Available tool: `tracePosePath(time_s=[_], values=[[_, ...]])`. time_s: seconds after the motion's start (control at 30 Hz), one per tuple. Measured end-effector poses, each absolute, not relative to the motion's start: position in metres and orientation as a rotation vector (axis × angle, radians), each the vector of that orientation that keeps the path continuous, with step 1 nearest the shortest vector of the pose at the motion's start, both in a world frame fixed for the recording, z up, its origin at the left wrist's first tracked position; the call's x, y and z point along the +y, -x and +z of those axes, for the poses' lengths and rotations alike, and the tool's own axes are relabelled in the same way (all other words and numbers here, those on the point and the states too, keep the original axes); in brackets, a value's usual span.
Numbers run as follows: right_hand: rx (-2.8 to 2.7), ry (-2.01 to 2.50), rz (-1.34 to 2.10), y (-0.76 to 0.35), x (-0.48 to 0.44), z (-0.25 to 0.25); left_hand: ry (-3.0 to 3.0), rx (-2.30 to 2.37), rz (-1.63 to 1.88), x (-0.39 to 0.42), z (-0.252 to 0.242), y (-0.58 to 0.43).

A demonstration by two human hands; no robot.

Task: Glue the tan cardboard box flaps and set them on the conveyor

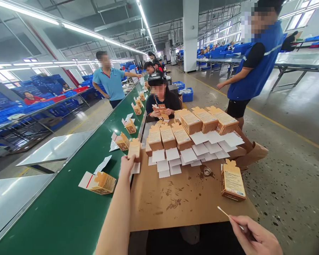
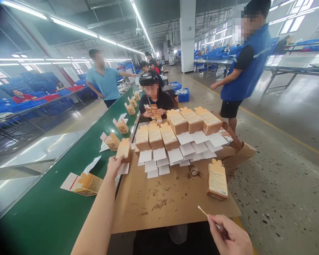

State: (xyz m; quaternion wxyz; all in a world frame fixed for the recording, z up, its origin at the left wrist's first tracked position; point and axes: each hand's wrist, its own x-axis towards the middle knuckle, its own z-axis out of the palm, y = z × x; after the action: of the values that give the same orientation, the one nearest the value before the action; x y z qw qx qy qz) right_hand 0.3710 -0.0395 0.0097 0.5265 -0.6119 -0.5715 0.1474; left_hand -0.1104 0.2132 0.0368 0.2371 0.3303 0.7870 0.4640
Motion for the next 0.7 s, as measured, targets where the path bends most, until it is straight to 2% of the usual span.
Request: tracePosePath(time_s=[0.1, 0.23, 0.37, 0.53, 0.7], values=[[-1.559, 1.408, 0.279, -0.394, -0.017, 0.019, -0.813, 2.017, 1.362, 0.149, 0.032, 0.123], [-1.846, 1.468, 0.130, -0.408, 0.033, 0.044, -0.654, 1.483, 1.487, 0.057, 0.005, 0.107], [-2.182, 1.739, 0.199, -0.395, 0.086, 0.066, -0.595, 1.387, 1.357, -0.010, -0.020, 0.061], [-2.415, 1.980, 0.310, -0.373, 0.119, 0.072, -0.606, 1.441, 1.236, -0.029, -0.025, 0.017], [-2.520, 1.949, 0.366, -0.372, 0.135, 0.067, -0.612, 1.450, 1.289, -0.013, -0.017, 0.004]])
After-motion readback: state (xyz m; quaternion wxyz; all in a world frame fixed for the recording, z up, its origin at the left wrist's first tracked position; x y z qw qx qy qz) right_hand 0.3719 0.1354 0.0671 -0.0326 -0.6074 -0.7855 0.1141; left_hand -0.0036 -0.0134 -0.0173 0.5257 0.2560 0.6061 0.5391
